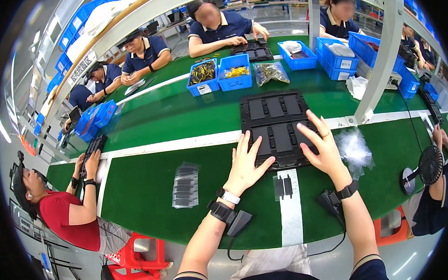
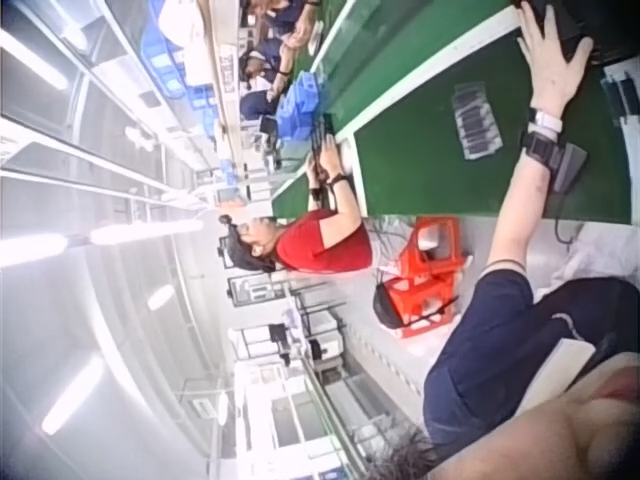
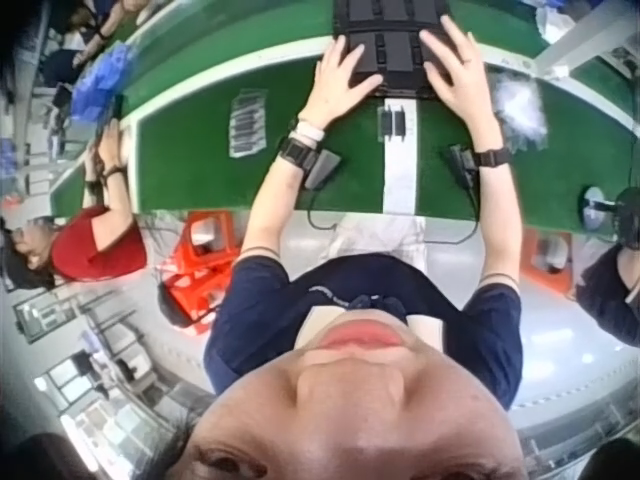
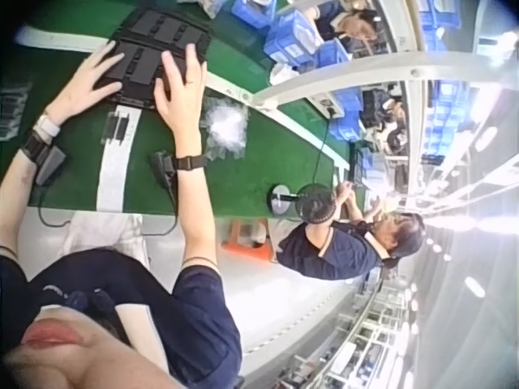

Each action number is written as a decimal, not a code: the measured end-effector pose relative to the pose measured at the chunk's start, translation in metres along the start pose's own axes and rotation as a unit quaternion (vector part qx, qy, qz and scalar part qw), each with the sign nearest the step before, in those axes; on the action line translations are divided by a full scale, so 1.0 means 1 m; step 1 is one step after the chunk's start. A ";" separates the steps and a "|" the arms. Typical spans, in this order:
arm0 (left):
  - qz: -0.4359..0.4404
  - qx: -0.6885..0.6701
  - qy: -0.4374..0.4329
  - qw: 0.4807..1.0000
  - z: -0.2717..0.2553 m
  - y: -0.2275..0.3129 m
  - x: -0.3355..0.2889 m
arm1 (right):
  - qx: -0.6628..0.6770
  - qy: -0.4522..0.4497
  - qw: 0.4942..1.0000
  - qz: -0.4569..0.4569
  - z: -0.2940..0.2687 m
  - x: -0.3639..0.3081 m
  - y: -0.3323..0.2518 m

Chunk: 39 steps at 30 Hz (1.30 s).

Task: Assembling plastic frames and electronic components on a factory production line.

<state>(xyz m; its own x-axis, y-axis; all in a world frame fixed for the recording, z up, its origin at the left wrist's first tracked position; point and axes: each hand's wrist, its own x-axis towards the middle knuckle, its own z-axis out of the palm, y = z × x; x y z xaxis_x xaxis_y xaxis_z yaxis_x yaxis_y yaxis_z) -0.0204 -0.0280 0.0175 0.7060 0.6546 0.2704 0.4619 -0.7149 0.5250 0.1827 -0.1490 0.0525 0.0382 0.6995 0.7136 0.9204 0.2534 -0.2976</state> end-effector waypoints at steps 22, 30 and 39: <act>0.007 0.008 0.007 1.000 -0.003 0.003 0.001 | -0.014 -0.158 0.962 0.222 0.015 -0.019 0.024; 0.015 0.010 0.009 1.000 0.000 0.001 -0.001 | -0.034 -0.162 0.961 0.220 0.016 -0.020 0.023; 0.013 0.007 0.007 1.000 0.000 0.000 0.000 | -0.030 -0.162 0.960 0.225 0.016 -0.021 0.022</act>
<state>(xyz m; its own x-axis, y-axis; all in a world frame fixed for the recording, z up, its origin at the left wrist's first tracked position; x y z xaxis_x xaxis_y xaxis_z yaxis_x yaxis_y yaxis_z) -0.0208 -0.0279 0.0177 0.7107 0.6388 0.2948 0.4511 -0.7353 0.5059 0.1962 -0.1475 0.0202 0.3233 0.9030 0.2829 0.8603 -0.1559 -0.4854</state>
